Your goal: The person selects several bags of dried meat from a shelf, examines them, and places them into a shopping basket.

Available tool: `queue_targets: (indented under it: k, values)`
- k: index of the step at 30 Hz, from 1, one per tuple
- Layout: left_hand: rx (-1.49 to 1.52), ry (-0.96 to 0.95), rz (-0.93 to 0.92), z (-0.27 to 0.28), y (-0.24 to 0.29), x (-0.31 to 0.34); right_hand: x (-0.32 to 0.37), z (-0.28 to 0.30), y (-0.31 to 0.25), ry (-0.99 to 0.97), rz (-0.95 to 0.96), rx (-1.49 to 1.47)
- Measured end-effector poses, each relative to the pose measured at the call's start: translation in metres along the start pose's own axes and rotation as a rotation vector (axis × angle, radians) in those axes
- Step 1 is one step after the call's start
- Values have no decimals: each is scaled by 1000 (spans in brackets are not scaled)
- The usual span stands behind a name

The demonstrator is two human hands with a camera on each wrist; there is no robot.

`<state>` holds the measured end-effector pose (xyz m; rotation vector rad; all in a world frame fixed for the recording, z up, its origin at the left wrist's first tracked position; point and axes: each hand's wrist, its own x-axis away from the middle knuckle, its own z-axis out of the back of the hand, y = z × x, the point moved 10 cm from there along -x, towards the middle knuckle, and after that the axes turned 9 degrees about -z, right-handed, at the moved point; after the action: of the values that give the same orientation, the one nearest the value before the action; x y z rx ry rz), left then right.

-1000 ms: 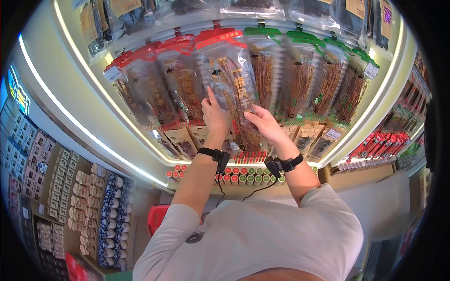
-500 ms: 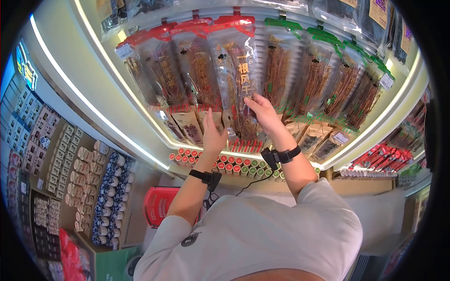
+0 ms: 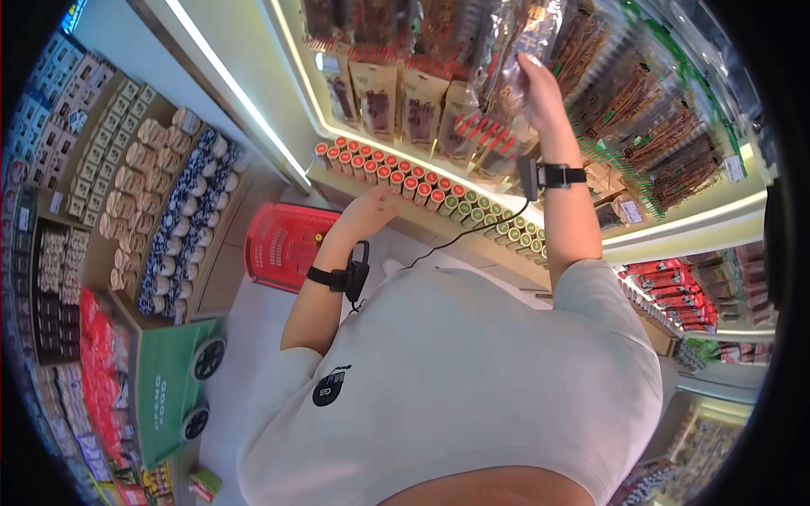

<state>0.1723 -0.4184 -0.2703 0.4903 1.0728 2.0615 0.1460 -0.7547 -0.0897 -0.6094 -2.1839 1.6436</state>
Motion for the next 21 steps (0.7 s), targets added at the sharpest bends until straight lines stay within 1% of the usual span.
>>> queue_targets:
  k: [1,2,3,5,6,8,9,10,11,12,13,14,15,16,17,18,19,20,21]
  values:
    - [-23,-153,-11,-14,-1,9,-14,6,11,-13,-94,-54]
    - [-41,-308,-31,-29,1,20,-21,9,9,7,-54,-33]
    - [-25,-303,-9,-30,5,27,-31,14,17,-17,-78,-30]
    - [-18,-414,-4,-43,21,44,-27,18,37,28,-238,13]
    - [-13,-422,-1,-46,22,49,-24,22,45,35,-246,15]
    - [-8,-421,-39,-52,30,52,-12,49,76,170,-374,146]
    - [-5,-437,-51,-56,31,54,4,50,86,72,-396,235]
    - [-14,-426,-23,-57,26,56,25,57,100,76,-452,274]
    - [-26,-418,1,-59,22,58,49,71,116,121,-491,270]
    - [-24,-442,-23,-63,22,59,73,82,133,93,-531,260]
    - [-15,-443,-7,-66,17,61,96,102,157,55,-594,253]
    - [-7,-447,9,-71,12,63,128,121,177,119,-641,264]
    - [-8,-479,-14,-82,8,66,167,142,191,182,-703,325]
    - [24,-521,-11,-97,1,67,200,176,218,230,-776,381]
    - [50,-562,-11,-111,-2,68,242,201,231,322,-851,482]
    - [39,-662,-10,-130,3,73,284,225,242,322,-854,537]
    - [4,-740,-25,-145,14,71,328,263,274,403,-981,511]
    - [2,-803,-119,-167,26,73,375,293,298,489,-1028,426]
    - [44,-896,-103,-188,36,76,421,302,303,578,-1058,338]
